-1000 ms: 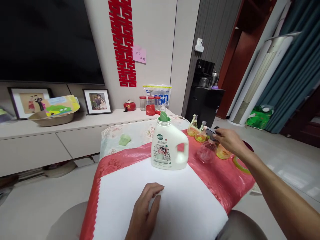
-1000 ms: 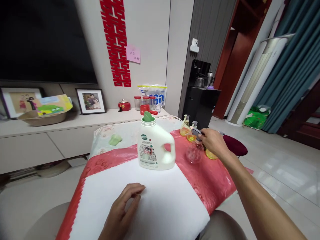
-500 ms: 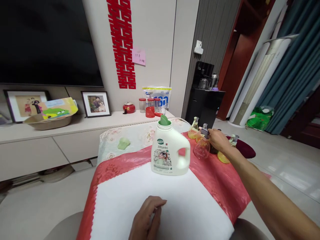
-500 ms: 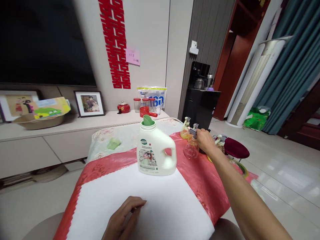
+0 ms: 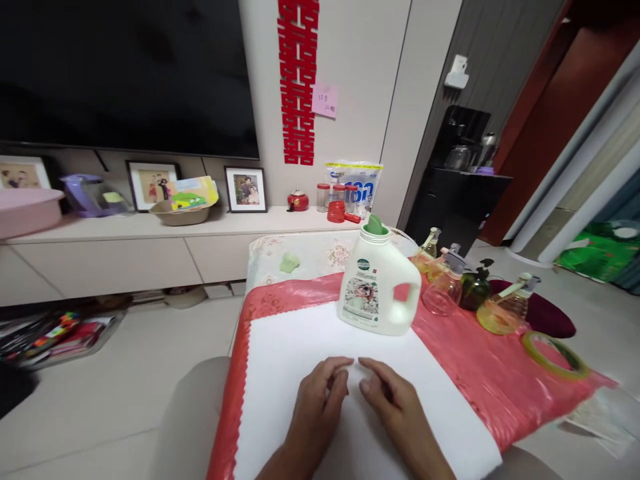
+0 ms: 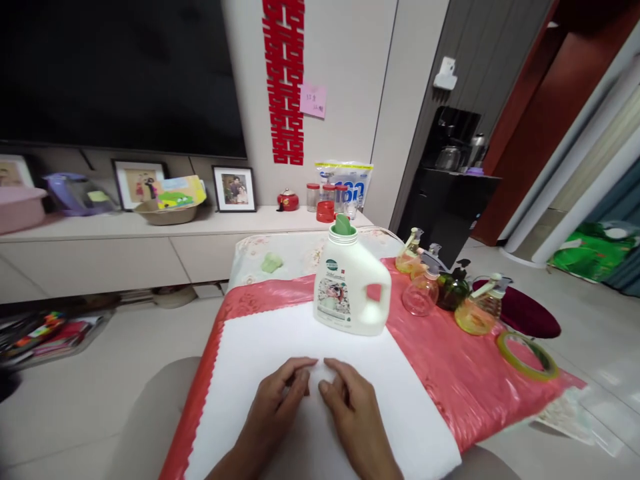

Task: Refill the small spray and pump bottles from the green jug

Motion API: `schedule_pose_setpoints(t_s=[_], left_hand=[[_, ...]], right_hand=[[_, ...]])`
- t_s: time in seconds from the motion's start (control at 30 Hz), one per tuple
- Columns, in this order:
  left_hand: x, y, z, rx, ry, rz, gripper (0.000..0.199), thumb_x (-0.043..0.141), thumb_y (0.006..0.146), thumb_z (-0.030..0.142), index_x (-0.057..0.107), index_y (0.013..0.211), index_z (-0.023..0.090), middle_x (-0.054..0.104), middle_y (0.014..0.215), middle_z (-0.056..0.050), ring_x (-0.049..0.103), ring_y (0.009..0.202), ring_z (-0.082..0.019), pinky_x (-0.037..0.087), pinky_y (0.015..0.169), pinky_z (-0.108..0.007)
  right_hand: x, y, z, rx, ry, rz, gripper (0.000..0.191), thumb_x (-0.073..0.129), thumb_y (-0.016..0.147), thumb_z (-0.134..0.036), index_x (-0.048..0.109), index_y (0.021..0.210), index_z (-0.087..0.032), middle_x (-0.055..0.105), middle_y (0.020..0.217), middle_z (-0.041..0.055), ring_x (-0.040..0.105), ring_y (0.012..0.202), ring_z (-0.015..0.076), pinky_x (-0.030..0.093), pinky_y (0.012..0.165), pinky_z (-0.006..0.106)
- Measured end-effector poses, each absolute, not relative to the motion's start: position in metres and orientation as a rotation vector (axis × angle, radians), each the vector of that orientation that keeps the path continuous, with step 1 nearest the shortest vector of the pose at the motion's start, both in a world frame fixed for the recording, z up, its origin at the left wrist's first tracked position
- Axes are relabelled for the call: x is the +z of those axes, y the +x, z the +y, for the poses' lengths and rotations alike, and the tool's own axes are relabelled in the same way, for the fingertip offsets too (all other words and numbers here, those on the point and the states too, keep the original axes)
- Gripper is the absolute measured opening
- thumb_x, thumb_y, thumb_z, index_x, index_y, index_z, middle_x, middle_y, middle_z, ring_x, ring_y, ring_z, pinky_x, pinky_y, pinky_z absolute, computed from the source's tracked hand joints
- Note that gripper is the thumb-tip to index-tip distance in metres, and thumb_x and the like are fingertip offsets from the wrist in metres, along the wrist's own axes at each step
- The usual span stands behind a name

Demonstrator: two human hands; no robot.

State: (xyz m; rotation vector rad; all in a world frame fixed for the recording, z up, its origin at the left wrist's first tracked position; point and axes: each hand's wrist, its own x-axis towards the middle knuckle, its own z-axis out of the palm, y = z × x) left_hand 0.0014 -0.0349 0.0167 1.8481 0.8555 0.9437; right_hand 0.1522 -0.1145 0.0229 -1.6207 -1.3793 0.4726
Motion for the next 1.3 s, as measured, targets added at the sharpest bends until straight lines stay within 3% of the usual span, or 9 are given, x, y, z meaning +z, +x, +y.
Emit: schedule_pose_setpoints(t_s=[0.1, 0.2, 0.33, 0.57, 0.77, 0.9, 1.0, 1.1, 1.3], left_hand=[[0.012, 0.001, -0.038, 1.041, 1.898, 0.972, 0.047, 0.051, 0.096, 0.031, 0.049, 0.142, 0.021, 0.052, 0.062, 0.007, 0.052, 0.056, -0.013, 0.048, 0.061, -0.025], [0.007, 0.003, -0.04, 1.156, 2.106, 1.071, 0.064, 0.049, 0.092, 0.02, 0.03, 0.153, 0.02, 0.047, 0.058, 0.009, 0.049, 0.052, -0.014, 0.046, 0.059, -0.025], [0.007, 0.007, -0.042, 0.968, 2.5, 1.207, 0.067, 0.042, 0.086, 0.006, 0.032, 0.152, 0.015, 0.06, 0.062, 0.003, 0.057, 0.056, -0.018, 0.046, 0.063, -0.031], [0.006, 0.008, -0.041, 0.706, 2.703, 1.299, 0.071, 0.042, 0.083, -0.002, 0.034, 0.152, 0.014, 0.066, 0.066, -0.001, 0.064, 0.063, -0.02, 0.047, 0.068, -0.032], [0.014, 0.009, -0.038, 0.535, 2.547, 1.254, 0.064, 0.039, 0.092, 0.01, 0.027, 0.155, 0.013, 0.068, 0.067, 0.0, 0.068, 0.07, -0.023, 0.048, 0.073, -0.034], [0.02, 0.009, -0.038, 0.468, 2.432, 1.145, 0.062, 0.038, 0.095, 0.021, 0.023, 0.156, 0.018, 0.071, 0.078, 0.0, 0.068, 0.069, -0.022, 0.047, 0.07, -0.032], [0.01, 0.008, -0.038, 0.55, 2.387, 1.122, 0.053, 0.037, 0.097, 0.026, 0.035, 0.15, 0.019, 0.073, 0.092, -0.001, 0.067, 0.07, -0.021, 0.048, 0.069, -0.031], [-0.005, 0.007, -0.036, 0.699, 2.382, 1.13, 0.045, 0.037, 0.098, 0.031, 0.047, 0.14, 0.021, 0.073, 0.095, -0.001, 0.067, 0.07, -0.021, 0.049, 0.071, -0.032], [-0.021, 0.008, -0.033, 0.852, 2.414, 1.105, 0.038, 0.04, 0.098, 0.037, 0.053, 0.132, 0.027, 0.076, 0.097, -0.001, 0.07, 0.074, -0.022, 0.052, 0.074, -0.033]], right_hand=[[0.043, 0.149, -0.117, 0.384, -1.62, -1.351, 0.053, 0.053, 0.099, -0.047, 0.052, 0.141, -0.014, 0.048, 0.066, -0.0035, 0.05, 0.057, 0.0097, 0.045, 0.054, 0.018], [0.051, 0.14, -0.121, 0.014, -1.643, -1.351, 0.065, 0.047, 0.101, -0.036, 0.023, 0.157, -0.014, 0.042, 0.062, -0.0062, 0.044, 0.049, 0.0094, 0.041, 0.05, 0.018], [0.027, 0.133, -0.113, -0.278, -1.84, -1.462, 0.065, 0.037, 0.101, -0.025, 0.012, 0.16, -0.014, 0.049, 0.061, -0.0048, 0.047, 0.044, 0.0133, 0.037, 0.046, 0.023], [0.015, 0.139, -0.109, -0.155, -1.993, -1.575, 0.075, 0.032, 0.09, -0.012, 0.005, 0.16, -0.008, 0.059, 0.072, 0.0019, 0.054, 0.052, 0.0166, 0.045, 0.053, 0.026], [0.016, 0.132, -0.117, -0.065, -2.075, -1.617, 0.087, 0.039, 0.075, -0.006, 0.015, 0.159, -0.008, 0.066, 0.09, 0.0075, 0.064, 0.072, 0.018, 0.054, 0.068, 0.027], [0.017, 0.15, -0.132, -0.055, -2.071, -1.581, 0.054, 0.044, 0.091, -0.016, 0.045, 0.145, -0.012, 0.063, 0.116, 0.0117, 0.063, 0.1, 0.019, 0.055, 0.086, 0.03], [0.018, 0.196, -0.154, -0.084, -2.144, -1.448, 0.028, 0.047, 0.1, -0.022, 0.06, 0.124, -0.014, 0.063, 0.111, 0.0081, 0.062, 0.102, 0.0155, 0.054, 0.089, 0.029], [0.019, 0.266, -0.18, -0.144, -2.311, -1.26, 0.026, 0.057, 0.101, -0.033, 0.061, 0.112, -0.01, 0.06, 0.109, 0.0073, 0.06, 0.101, 0.0158, 0.053, 0.092, 0.035], [0.029, 0.399, -0.212, -0.269, -2.713, -0.844, 0.036, 0.059, 0.1, -0.037, 0.057, 0.126, -0.012, 0.054, 0.125, 0.0108, 0.056, 0.113, 0.0205, 0.051, 0.098, 0.041]])
